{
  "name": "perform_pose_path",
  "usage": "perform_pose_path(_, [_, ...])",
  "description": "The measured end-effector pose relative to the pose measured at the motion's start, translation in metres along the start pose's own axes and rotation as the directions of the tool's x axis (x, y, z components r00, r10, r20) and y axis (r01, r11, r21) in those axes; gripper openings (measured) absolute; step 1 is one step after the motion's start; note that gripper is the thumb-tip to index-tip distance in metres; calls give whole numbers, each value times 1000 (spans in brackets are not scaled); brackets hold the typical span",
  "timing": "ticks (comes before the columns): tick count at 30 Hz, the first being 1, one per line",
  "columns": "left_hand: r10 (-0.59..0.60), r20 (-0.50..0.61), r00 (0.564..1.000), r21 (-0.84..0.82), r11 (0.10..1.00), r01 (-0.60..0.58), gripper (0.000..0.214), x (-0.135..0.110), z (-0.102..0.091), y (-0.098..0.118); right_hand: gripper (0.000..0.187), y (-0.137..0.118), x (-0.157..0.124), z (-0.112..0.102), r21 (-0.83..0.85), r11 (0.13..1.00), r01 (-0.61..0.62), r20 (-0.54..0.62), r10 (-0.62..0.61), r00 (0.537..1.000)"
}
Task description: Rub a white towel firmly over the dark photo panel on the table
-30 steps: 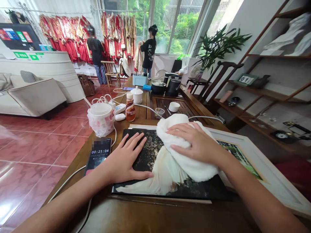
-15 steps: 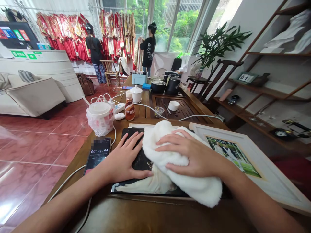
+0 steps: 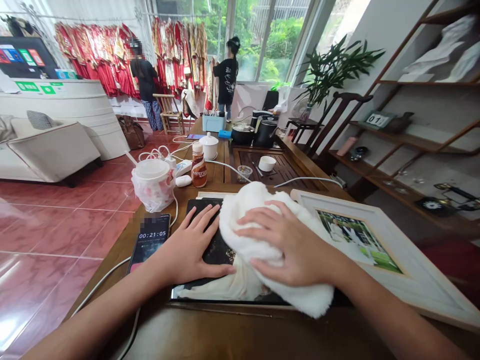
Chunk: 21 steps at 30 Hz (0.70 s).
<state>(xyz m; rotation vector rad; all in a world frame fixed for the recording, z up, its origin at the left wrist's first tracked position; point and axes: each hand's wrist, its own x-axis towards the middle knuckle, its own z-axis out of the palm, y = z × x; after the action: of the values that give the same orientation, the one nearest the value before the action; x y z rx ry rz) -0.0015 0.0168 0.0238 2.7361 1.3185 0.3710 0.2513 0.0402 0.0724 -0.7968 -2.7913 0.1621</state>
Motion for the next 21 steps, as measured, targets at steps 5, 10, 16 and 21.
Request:
perform_pose_path(5, [10,14,1000,15,1000,-10,89,2,1,1,41,-19,-2,-2,100,990,95,89,-104,991])
perform_pose_path(10, [-7,2,1000,-7,1000,7,96,1,-1,2,42,12,-1,-5,66,998,10,50,-13,999])
perform_pose_path(16, [-24,-1,1000,-18,1000,24,103,-1,-1,2,39,47,0,-5,-39,996,-86,-58,84,995])
perform_pose_path(21, [-10,-32,999,-24,1000,9,101,-2,0,1,40,28,0,-3,-52,998,-42,-15,41,999])
